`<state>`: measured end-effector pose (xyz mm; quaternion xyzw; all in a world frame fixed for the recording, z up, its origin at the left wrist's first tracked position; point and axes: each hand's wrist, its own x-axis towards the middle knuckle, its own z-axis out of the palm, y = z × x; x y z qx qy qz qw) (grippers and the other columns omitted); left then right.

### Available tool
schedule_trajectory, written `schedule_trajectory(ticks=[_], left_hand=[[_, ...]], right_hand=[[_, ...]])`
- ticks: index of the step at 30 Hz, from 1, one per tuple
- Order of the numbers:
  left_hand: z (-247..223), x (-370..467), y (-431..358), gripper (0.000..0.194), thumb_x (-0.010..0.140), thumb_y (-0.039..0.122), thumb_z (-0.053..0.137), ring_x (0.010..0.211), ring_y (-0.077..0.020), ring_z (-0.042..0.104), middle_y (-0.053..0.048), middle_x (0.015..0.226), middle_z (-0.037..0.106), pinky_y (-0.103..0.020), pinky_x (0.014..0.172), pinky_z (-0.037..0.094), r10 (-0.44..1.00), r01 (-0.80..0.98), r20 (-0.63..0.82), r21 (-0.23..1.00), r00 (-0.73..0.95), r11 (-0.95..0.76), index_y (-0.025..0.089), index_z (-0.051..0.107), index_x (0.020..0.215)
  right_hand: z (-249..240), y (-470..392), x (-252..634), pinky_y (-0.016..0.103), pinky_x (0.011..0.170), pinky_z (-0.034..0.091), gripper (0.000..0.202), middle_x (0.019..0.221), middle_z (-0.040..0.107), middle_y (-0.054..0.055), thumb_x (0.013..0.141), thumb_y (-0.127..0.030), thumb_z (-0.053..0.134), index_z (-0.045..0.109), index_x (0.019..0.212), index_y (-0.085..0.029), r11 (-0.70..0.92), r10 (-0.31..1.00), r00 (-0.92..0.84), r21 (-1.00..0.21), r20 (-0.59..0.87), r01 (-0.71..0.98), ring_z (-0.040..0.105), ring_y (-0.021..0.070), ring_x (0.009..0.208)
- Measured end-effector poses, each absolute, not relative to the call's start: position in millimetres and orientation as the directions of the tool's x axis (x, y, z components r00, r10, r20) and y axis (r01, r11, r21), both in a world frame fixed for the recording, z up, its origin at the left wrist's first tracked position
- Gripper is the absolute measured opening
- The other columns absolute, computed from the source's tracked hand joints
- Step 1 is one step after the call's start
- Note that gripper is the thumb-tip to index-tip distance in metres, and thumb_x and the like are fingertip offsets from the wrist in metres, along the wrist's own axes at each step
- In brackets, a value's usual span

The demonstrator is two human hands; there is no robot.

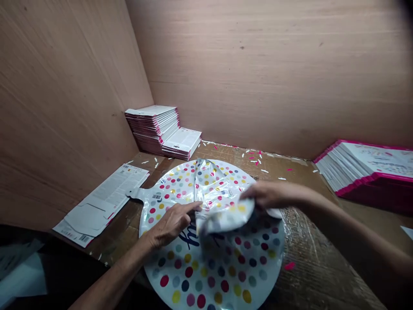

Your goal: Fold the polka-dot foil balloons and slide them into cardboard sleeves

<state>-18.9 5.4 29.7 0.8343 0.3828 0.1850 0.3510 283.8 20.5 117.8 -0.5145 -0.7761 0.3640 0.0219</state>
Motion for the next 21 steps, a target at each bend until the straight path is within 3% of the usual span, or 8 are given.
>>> schedule_trajectory(ticks=[1,3,5,8,10,12,16,21], left_hand=[[31.1,-16.0,8.7,0.077,0.09,0.071,0.011,0.092,-0.0235,0.064,-0.006,0.104,0.072,-0.031,0.08,0.047,0.81,0.537,0.004,0.747,0.587,-0.392,0.022,0.067,0.111],[32.9,-4.9,17.6,0.054,0.091,0.063,0.032,0.072,-0.0186,0.06,-0.001,0.078,0.067,-0.026,0.063,0.042,0.901,0.636,-0.073,0.733,0.427,-0.242,0.02,0.066,0.088],[32.9,9.3,28.1,0.033,0.088,0.047,0.047,0.064,-0.0158,0.055,0.002,0.065,0.059,-0.024,0.057,0.037,0.964,0.732,-0.133,0.676,0.23,-0.081,0.02,0.059,0.074],[32.6,25.1,42.1,0.023,0.087,0.033,0.049,0.063,-0.0151,0.056,0.003,0.061,0.058,-0.024,0.058,0.037,0.978,0.763,-0.193,0.644,0.081,0.064,0.019,0.058,0.071],[32.7,29.2,48.4,0.02,0.087,0.032,0.051,0.066,-0.0161,0.06,0.001,0.065,0.063,-0.025,0.062,0.041,0.973,0.756,-0.22,0.647,0.062,0.099,0.019,0.062,0.078],[31.7,29.8,51.3,0.018,0.087,0.032,0.053,0.072,-0.0176,0.064,0.0,0.072,0.068,-0.026,0.067,0.044,0.969,0.756,-0.244,0.64,0.032,0.136,0.019,0.065,0.091],[27.2,30.5,46.0,0.03,0.089,0.031,0.053,0.084,-0.0191,0.068,-0.002,0.083,0.072,-0.029,0.078,0.05,0.972,0.759,-0.237,0.631,-0.009,0.16,0.018,0.058,0.117],[28.0,44.8,42.6,0.046,0.087,0.023,0.058,0.119,-0.0265,0.058,-0.015,0.135,0.056,-0.037,0.092,0.051,0.977,0.899,0.2,0.413,0.068,-0.147,0.014,0.048,0.132]], right_hand=[[125.1,50.8,281.2,0.022,0.054,0.048,0.019,0.058,0.068,-0.002,0.063,-0.007,0.06,0.073,0.063,-0.021,0.064,0.87,-0.334,-0.588,-0.363,0.806,0.064,0.0153,0.055],[129.0,97.5,278.4,0.024,0.05,0.045,0.012,0.053,0.063,0.0,0.069,-0.014,0.061,0.069,0.06,-0.017,-0.003,0.913,-0.231,-0.572,-0.336,0.82,0.06,0.0158,0.05],[120.7,115.1,282.2,0.025,0.052,0.045,0.016,0.061,0.066,0.004,0.077,-0.026,0.06,0.07,0.071,-0.015,-0.018,0.96,-0.144,-0.566,-0.239,0.824,0.061,0.0179,0.056],[91.6,89.3,303.1,0.027,0.063,0.049,0.038,0.092,0.072,0.009,0.079,-0.048,0.064,0.069,0.1,-0.016,0.016,0.998,-0.052,-0.686,-0.032,0.728,0.066,0.0223,0.08],[65.4,57.9,322.9,0.027,0.066,0.049,0.048,0.104,0.07,0.009,0.079,-0.055,0.063,0.065,0.11,-0.019,0.007,0.995,-0.079,-0.794,-0.052,0.608,0.065,0.0227,0.087],[37.8,34.5,340.0,0.026,0.057,0.046,0.048,0.087,0.07,0.007,0.08,-0.062,0.056,0.066,0.096,-0.017,-0.098,0.995,0.032,-0.803,-0.099,0.587,0.063,0.0204,0.071],[-0.2,35.3,352.3,0.026,0.051,0.034,0.053,0.057,0.056,0.001,0.083,-0.067,0.043,0.054,0.063,-0.019,-0.148,0.974,0.218,-0.582,0.053,0.8,0.051,0.0166,0.056],[1.5,69.3,351.8,0.027,0.057,0.036,0.045,0.067,0.064,0.005,0.088,-0.054,0.043,0.059,0.066,-0.018,-0.111,0.994,0.112,-0.381,-0.02,0.918,0.057,0.0179,0.064]])
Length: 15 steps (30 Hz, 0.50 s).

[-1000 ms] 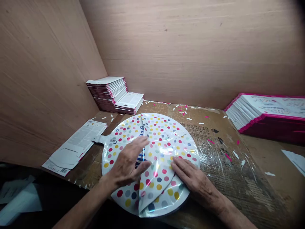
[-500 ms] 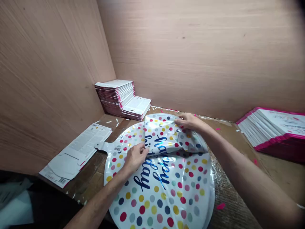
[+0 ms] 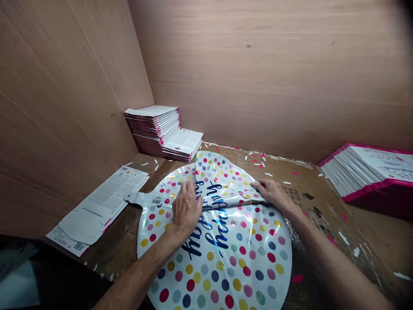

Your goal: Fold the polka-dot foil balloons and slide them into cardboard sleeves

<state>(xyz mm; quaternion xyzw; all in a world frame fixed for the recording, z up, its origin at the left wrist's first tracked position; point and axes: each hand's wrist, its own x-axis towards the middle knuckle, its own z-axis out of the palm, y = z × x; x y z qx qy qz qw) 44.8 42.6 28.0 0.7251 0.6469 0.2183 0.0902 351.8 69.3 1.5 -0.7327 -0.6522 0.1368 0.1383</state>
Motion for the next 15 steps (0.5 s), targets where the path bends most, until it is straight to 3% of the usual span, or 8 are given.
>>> schedule_trajectory(ticks=[3,6,8,10,12,15], left_hand=[[20.8,57.0,60.4,0.048,0.093,0.035,0.05,0.141,-0.0308,0.033,-0.015,0.15,0.041,-0.044,0.111,0.037,0.869,0.878,0.369,0.216,0.331,-0.426,0.013,0.047,0.135],[-0.6,62.6,80.9,0.059,0.095,0.049,0.04,0.145,-0.0358,0.023,-0.017,0.153,0.037,-0.054,0.115,0.026,0.881,0.883,0.229,0.135,0.413,-0.449,0.011,0.044,0.141],[-14.2,62.1,87.9,0.065,0.096,0.053,0.034,0.145,-0.0368,0.023,-0.018,0.154,0.035,-0.055,0.116,0.023,0.906,0.901,0.141,0.125,0.398,-0.415,0.01,0.041,0.144],[-19.0,61.1,89.8,0.068,0.095,0.055,0.032,0.145,-0.0372,0.022,-0.017,0.155,0.034,-0.056,0.116,0.021,0.908,0.903,0.128,0.114,0.399,-0.413,0.01,0.039,0.145],[-13.1,62.4,90.7,0.068,0.093,0.059,0.034,0.144,-0.0395,0.023,-0.017,0.152,0.039,-0.058,0.115,0.021,0.905,0.905,0.144,0.092,0.401,-0.416,0.01,0.047,0.14],[2.5,69.5,97.6,0.069,0.091,0.062,0.036,0.143,-0.0416,0.023,-0.021,0.145,0.046,-0.057,0.116,0.018,0.888,0.907,0.233,0.046,0.397,-0.418,0.007,0.06,0.126]], right_hand=[[13.2,70.8,352.5,0.027,0.06,0.04,0.041,0.072,0.068,0.007,0.089,-0.05,0.046,0.063,0.072,-0.018,-0.13,0.991,0.115,-0.357,-0.063,0.925,0.061,0.0199,0.068],[27.7,52.4,341.0,0.035,0.074,0.046,0.043,0.1,0.069,0.016,0.091,-0.049,0.046,0.064,0.105,-0.013,-0.11,0.986,0.141,-0.28,0.092,0.954,0.064,0.028,0.091],[35.6,35.8,324.5,0.043,0.091,0.045,0.049,0.124,0.061,0.019,0.092,-0.045,0.046,0.054,0.128,-0.012,0.121,0.957,-0.068,-0.175,0.283,0.977,0.058,0.0309,0.111],[37.9,24.0,306.2,0.048,0.106,0.036,0.05,0.139,0.051,0.018,0.09,-0.032,0.049,0.047,0.137,-0.013,0.428,0.854,-0.393,-0.029,0.341,0.903,0.049,0.0297,0.125],[32.8,21.5,292.9,0.051,0.114,0.025,0.06,0.147,0.044,0.017,0.082,-0.018,0.051,0.043,0.141,-0.012,0.587,0.782,-0.578,0.036,0.233,0.809,0.04,0.0298,0.135],[16.7,31.9,289.3,0.052,0.115,0.026,0.077,0.151,0.037,0.021,0.07,-0.012,0.048,0.036,0.145,-0.004,0.574,0.819,-0.573,-0.006,0.033,0.819,0.033,0.0308,0.14]])
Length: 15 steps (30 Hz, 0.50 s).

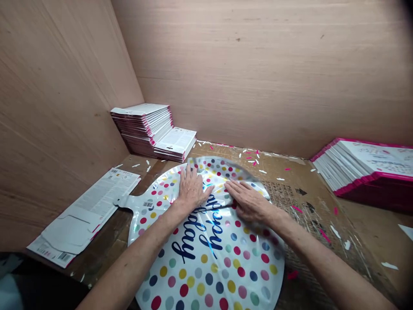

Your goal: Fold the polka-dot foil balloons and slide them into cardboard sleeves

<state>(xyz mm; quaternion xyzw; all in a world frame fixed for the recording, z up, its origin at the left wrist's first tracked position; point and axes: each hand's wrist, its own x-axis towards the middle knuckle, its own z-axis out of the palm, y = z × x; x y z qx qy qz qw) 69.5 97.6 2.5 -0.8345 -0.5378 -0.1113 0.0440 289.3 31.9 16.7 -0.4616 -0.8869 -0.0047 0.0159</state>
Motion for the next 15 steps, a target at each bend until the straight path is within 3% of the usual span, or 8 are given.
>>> schedule_trajectory(ticks=[4,10,15], left_hand=[[-1.2,76.3,116.1,0.075,0.092,0.064,0.03,0.145,-0.0385,0.021,-0.018,0.152,0.038,-0.055,0.117,0.017,0.878,0.896,0.248,0.072,0.41,-0.439,0.009,0.043,0.143],[-28.1,70.1,133.7,0.082,0.09,0.069,0.027,0.147,-0.0397,0.014,-0.015,0.157,0.029,-0.058,0.117,0.011,0.917,0.904,0.129,0.166,0.377,-0.395,0.014,0.034,0.15],[-19.4,58.5,139.4,0.076,0.096,0.06,0.01,0.15,-0.0297,0.005,-0.013,0.161,0.02,-0.049,0.12,0.014,0.923,0.832,0.208,0.404,0.323,-0.382,0.011,0.026,0.152]], right_hand=[[2.2,47.2,303.1,0.048,0.114,0.03,0.08,0.153,0.034,0.02,0.07,-0.012,0.045,0.033,0.148,-0.004,0.527,0.847,-0.53,-0.06,-0.047,0.848,0.032,0.0284,0.141],[2.8,57.6,314.0,0.05,0.11,0.036,0.068,0.15,0.039,0.019,0.077,-0.009,0.045,0.039,0.144,-0.007,0.521,0.853,-0.519,0.08,-0.046,0.85,0.037,0.03,0.139],[-3.6,62.2,316.1,0.045,0.103,0.047,0.049,0.14,0.053,0.018,0.09,-0.005,0.034,0.049,0.136,-0.012,0.534,0.836,-0.544,0.126,0.069,0.836,0.048,0.0255,0.131]])
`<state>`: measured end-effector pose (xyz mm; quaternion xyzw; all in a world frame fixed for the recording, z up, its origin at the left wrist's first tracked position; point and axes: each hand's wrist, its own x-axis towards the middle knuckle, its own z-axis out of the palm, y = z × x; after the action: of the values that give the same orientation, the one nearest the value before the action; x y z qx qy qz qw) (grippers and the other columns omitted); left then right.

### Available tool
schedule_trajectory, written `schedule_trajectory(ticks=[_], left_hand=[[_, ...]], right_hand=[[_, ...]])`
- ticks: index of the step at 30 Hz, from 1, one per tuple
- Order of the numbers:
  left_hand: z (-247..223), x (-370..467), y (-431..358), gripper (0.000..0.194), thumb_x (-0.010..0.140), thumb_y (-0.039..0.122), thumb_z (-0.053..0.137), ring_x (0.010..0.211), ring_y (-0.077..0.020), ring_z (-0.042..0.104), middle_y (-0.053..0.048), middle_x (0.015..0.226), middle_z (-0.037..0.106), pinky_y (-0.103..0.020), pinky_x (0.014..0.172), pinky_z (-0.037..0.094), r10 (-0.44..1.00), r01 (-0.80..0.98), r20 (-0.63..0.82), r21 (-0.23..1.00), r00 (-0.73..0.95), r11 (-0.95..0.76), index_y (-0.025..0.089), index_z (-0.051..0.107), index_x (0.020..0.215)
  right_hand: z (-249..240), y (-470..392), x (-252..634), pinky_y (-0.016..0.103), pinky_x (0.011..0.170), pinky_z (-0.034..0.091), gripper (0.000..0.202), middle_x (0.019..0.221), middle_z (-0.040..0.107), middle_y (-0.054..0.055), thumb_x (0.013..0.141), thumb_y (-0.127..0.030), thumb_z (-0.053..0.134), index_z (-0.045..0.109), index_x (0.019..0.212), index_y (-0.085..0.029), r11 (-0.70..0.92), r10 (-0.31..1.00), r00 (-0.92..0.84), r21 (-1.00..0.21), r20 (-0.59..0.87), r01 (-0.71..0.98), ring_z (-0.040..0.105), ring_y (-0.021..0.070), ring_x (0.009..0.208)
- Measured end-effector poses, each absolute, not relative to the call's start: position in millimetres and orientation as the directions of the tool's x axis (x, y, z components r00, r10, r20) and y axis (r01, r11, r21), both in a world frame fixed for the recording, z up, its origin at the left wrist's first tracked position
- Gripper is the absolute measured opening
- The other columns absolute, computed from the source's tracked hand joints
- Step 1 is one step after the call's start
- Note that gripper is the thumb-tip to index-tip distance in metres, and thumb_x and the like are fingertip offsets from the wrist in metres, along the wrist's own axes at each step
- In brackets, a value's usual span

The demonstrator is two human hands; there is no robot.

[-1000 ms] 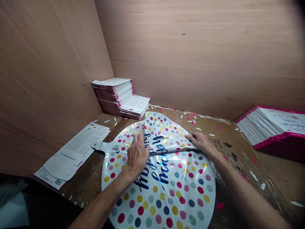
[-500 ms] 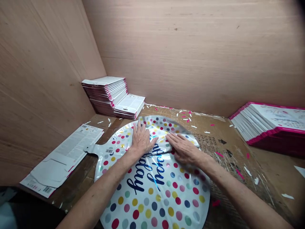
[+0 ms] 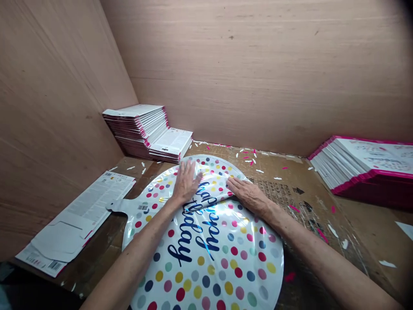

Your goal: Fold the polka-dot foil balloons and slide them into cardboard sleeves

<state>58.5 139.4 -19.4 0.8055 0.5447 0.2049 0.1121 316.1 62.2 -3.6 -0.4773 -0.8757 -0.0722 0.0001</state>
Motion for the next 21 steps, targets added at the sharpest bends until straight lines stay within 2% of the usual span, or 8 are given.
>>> schedule_trajectory(ticks=[3,6,8,11,14,17,19,21], left_hand=[[-15.9,56.0,145.3,0.071,0.098,0.049,-0.003,0.149,-0.0243,0.01,-0.009,0.159,0.026,-0.044,0.121,0.016,0.96,0.821,0.149,0.497,0.238,-0.281,0.013,0.027,0.152],[-14.6,61.0,156.3,0.072,0.098,0.054,0.004,0.148,-0.03,0.016,-0.01,0.156,0.033,-0.049,0.12,0.011,0.967,0.846,0.059,0.474,0.248,-0.245,0.013,0.037,0.148],[-10.0,66.7,161.7,0.073,0.097,0.057,0.011,0.148,-0.0335,0.015,-0.013,0.156,0.031,-0.052,0.119,0.01,0.968,0.855,0.044,0.461,0.248,-0.24,0.011,0.037,0.147],[6.7,76.1,146.6,0.077,0.094,0.061,0.026,0.147,-0.037,0.013,-0.018,0.159,0.022,-0.055,0.118,0.016,0.968,0.861,0.052,0.446,0.247,-0.244,0.008,0.029,0.15],[24.4,82.7,87.7,0.089,0.085,0.058,0.05,0.147,-0.0361,0.014,-0.021,0.159,0.018,-0.053,0.117,0.024,0.879,0.785,0.221,0.396,0.423,-0.477,0.004,0.023,0.151],[25.4,79.1,11.9,0.077,0.083,0.036,0.058,0.147,-0.0321,0.021,-0.015,0.158,0.028,-0.051,0.117,0.029,0.593,0.543,0.348,0.24,0.726,-0.805,0.013,0.029,0.15],[16.8,68.1,-22.4,0.052,0.087,0.023,0.052,0.141,-0.0318,0.034,-0.015,0.147,0.047,-0.05,0.112,0.038,0.526,0.491,0.385,0.193,0.758,-0.849,0.013,0.049,0.138],[7.4,49.2,-35.6,0.036,0.091,0.015,0.043,0.133,-0.0289,0.047,-0.013,0.132,0.061,-0.049,0.109,0.043,0.548,0.503,0.427,0.224,0.719,-0.835,0.014,0.061,0.122]], right_hand=[[-3.0,48.2,334.9,0.043,0.104,0.047,0.047,0.138,0.055,0.017,0.091,-0.006,0.034,0.05,0.134,-0.012,0.596,0.791,-0.603,0.097,0.102,0.797,0.052,0.0235,0.128],[4.1,17.5,370.5,0.038,0.103,0.048,0.044,0.136,0.058,0.014,0.092,-0.009,0.033,0.052,0.131,-0.015,0.581,0.807,-0.584,0.062,0.09,0.812,0.057,0.0205,0.123],[8.9,-9.8,393.4,0.037,0.094,0.055,0.043,0.128,0.063,0.015,0.09,-0.009,0.034,0.056,0.127,-0.015,0.492,0.864,-0.496,0.065,0.082,0.868,0.064,0.0226,0.112],[11.4,-51.0,397.5,0.038,0.068,0.06,0.044,0.113,0.07,0.018,0.084,-0.007,0.038,0.061,0.12,-0.016,0.287,0.951,-0.298,0.117,0.081,0.951,0.071,0.0274,0.087],[11.8,-79.6,347.2,0.035,0.053,0.056,0.047,0.106,0.071,0.021,0.083,-0.006,0.042,0.058,0.126,-0.015,0.127,0.99,-0.133,0.115,0.047,0.985,0.071,0.0285,0.075],[19.8,-93.9,273.3,0.036,0.052,0.056,0.048,0.099,0.07,0.025,0.086,-0.01,0.047,0.051,0.134,-0.007,0.042,0.999,-0.042,0.006,0.015,0.999,0.071,0.0289,0.069],[29.9,-102.4,239.9,0.037,0.06,0.058,0.053,0.104,0.069,0.024,0.091,-0.024,0.05,0.043,0.14,-0.005,0.181,0.983,-0.174,-0.161,0.051,0.97,0.071,0.0294,0.077],[38.1,-111.3,230.6,0.039,0.081,0.058,0.073,0.123,0.063,0.022,0.091,-0.043,0.055,0.029,0.148,-0.007,0.466,0.885,-0.442,-0.319,0.15,0.825,0.066,0.0301,0.103]])
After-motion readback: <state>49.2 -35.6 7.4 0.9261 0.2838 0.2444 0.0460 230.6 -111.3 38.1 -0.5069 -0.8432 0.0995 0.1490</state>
